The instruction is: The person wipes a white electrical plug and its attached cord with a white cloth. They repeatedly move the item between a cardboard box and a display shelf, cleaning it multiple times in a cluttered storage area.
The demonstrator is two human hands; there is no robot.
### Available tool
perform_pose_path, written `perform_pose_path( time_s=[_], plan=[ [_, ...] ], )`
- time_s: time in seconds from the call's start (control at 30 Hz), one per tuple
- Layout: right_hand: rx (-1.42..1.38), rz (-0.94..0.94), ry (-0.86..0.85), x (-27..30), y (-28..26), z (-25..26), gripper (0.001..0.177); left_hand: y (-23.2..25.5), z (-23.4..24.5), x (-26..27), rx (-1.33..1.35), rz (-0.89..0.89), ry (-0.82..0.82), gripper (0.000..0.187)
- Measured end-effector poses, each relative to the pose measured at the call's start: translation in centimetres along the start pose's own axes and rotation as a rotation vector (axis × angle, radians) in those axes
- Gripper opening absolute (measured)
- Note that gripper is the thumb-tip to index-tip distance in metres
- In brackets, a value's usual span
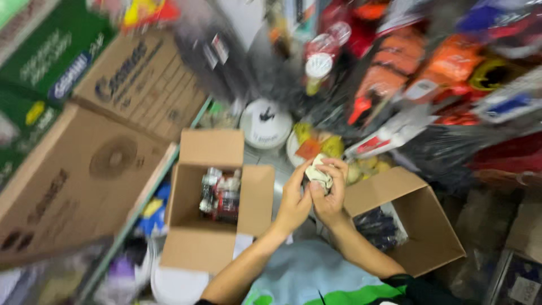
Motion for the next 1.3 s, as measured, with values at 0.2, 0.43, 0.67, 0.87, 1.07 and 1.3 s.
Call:
perform_pose_path(
  time_s=[0.2, 0.43, 0.67, 0.87, 1.07, 1.3],
  plan=[
    [-0.025, -0.065, -0.182, 3.0, 1.4, -6.3, 0.033, -0.3, 7.4, 4.0, -0.198, 0.015, 0.102, 0.049],
    [0.072, -0.137, -0.303, 7.8, 0.6, -14.1, 0.024, -4.3, 16.3, 8.9, -0.202, 0.073, 0.084, 0.049],
    [0.157, -0.357, -0.382, 16.8, 1.5, -24.3, 0.021, -11.4, 25.9, 16.3, -0.166, 0.224, 0.063, 0.046],
    [0.151, -0.477, -0.512, 20.9, 3.6, -30.1, 0.022, -16.8, 31.3, 20.9, -0.251, 0.381, 0.006, 0.043],
    [0.149, -0.665, -0.418, 23.0, 9.4, -34.1, 0.025, -24.0, 33.9, 20.9, -0.266, 0.459, 0.014, 0.045],
    [0.129, -0.924, -0.223, 22.8, 21.5, -39.5, 0.037, -38.0, 34.9, 17.2, -0.301, 0.656, 0.131, 0.041]
  ],
)
Point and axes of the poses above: each hand's wrist, its own x-axis away from the middle knuckle, its own z-axis out of the back of the hand, y = z × x, the point moved 4 cm from there along -x, towards the middle knuckle, and after that the axes turned 1 degree about -x, right-handed, at the moved point
